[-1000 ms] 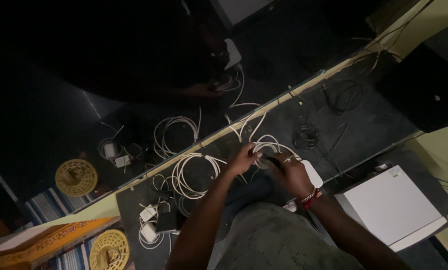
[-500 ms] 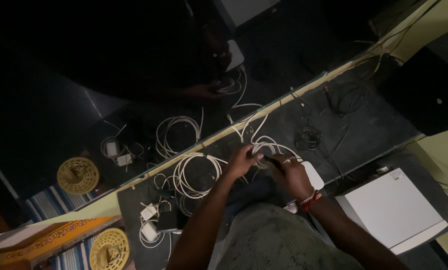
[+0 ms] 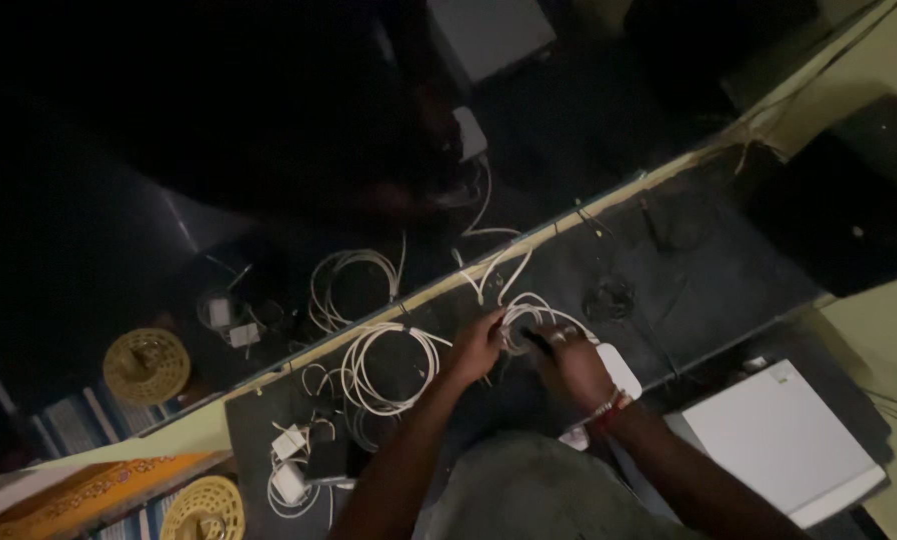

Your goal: The person untangles and coils a long white cable by hand over a desk cluttered with other electronic accessories and wires.

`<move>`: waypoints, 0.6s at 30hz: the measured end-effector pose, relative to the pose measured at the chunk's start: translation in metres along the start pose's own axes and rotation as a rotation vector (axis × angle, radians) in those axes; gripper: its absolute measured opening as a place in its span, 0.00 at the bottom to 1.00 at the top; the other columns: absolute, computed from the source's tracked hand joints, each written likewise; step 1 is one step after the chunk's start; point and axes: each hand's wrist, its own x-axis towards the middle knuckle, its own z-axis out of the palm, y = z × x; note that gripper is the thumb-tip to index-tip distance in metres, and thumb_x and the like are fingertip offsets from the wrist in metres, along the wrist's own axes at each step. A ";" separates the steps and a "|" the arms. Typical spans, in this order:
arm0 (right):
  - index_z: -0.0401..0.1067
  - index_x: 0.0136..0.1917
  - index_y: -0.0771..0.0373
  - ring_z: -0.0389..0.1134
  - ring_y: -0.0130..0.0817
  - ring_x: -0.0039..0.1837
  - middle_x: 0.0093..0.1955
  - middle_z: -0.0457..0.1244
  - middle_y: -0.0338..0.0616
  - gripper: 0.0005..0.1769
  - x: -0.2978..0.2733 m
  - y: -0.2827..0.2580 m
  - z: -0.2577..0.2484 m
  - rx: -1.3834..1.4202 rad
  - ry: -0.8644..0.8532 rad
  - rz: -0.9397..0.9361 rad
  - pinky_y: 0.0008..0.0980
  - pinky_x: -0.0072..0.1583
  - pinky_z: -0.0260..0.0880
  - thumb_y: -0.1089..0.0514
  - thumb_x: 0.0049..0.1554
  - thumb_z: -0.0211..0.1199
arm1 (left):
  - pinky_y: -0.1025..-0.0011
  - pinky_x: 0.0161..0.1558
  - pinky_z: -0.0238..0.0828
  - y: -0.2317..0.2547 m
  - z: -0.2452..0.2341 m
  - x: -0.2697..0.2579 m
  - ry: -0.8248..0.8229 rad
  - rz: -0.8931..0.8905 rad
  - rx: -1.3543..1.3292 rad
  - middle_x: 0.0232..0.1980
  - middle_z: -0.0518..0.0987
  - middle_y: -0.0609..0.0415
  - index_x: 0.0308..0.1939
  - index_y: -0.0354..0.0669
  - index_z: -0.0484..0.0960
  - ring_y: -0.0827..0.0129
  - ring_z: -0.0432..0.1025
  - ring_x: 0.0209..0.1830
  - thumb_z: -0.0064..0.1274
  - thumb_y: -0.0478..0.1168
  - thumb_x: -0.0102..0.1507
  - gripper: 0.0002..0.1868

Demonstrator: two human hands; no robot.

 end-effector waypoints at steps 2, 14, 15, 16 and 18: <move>0.74 0.61 0.61 0.71 0.55 0.52 0.52 0.70 0.56 0.23 0.012 0.004 0.005 0.003 -0.042 0.075 0.49 0.54 0.72 0.66 0.51 0.63 | 0.65 0.51 0.75 0.016 0.003 -0.009 0.031 -0.007 0.053 0.57 0.83 0.40 0.67 0.39 0.76 0.58 0.80 0.52 0.52 0.37 0.67 0.23; 0.71 0.61 0.62 0.71 0.58 0.54 0.56 0.69 0.56 0.23 0.022 -0.002 0.012 0.046 -0.013 0.042 0.50 0.53 0.71 0.65 0.50 0.66 | 0.67 0.47 0.77 0.054 -0.006 -0.014 0.153 -0.082 -0.014 0.50 0.86 0.43 0.63 0.45 0.80 0.62 0.83 0.47 0.58 0.41 0.66 0.21; 0.70 0.61 0.62 0.71 0.58 0.55 0.56 0.69 0.56 0.24 0.021 -0.001 0.013 0.059 -0.007 0.037 0.50 0.53 0.72 0.65 0.50 0.66 | 0.68 0.48 0.77 0.057 -0.007 -0.013 0.151 -0.070 -0.027 0.51 0.85 0.43 0.63 0.44 0.80 0.62 0.83 0.48 0.58 0.41 0.66 0.21; 0.70 0.61 0.62 0.71 0.58 0.55 0.57 0.68 0.56 0.25 0.021 0.000 0.013 0.072 -0.001 0.032 0.50 0.53 0.72 0.65 0.50 0.66 | 0.68 0.48 0.77 0.061 -0.009 -0.013 0.150 -0.054 -0.012 0.51 0.86 0.43 0.63 0.45 0.80 0.62 0.83 0.48 0.58 0.41 0.67 0.21; 0.70 0.62 0.63 0.71 0.57 0.55 0.57 0.68 0.57 0.26 0.020 0.001 0.013 0.086 0.003 0.029 0.49 0.53 0.73 0.65 0.49 0.66 | 0.68 0.48 0.77 0.071 -0.014 -0.013 0.150 -0.023 0.019 0.52 0.86 0.43 0.64 0.45 0.80 0.63 0.82 0.49 0.58 0.40 0.67 0.20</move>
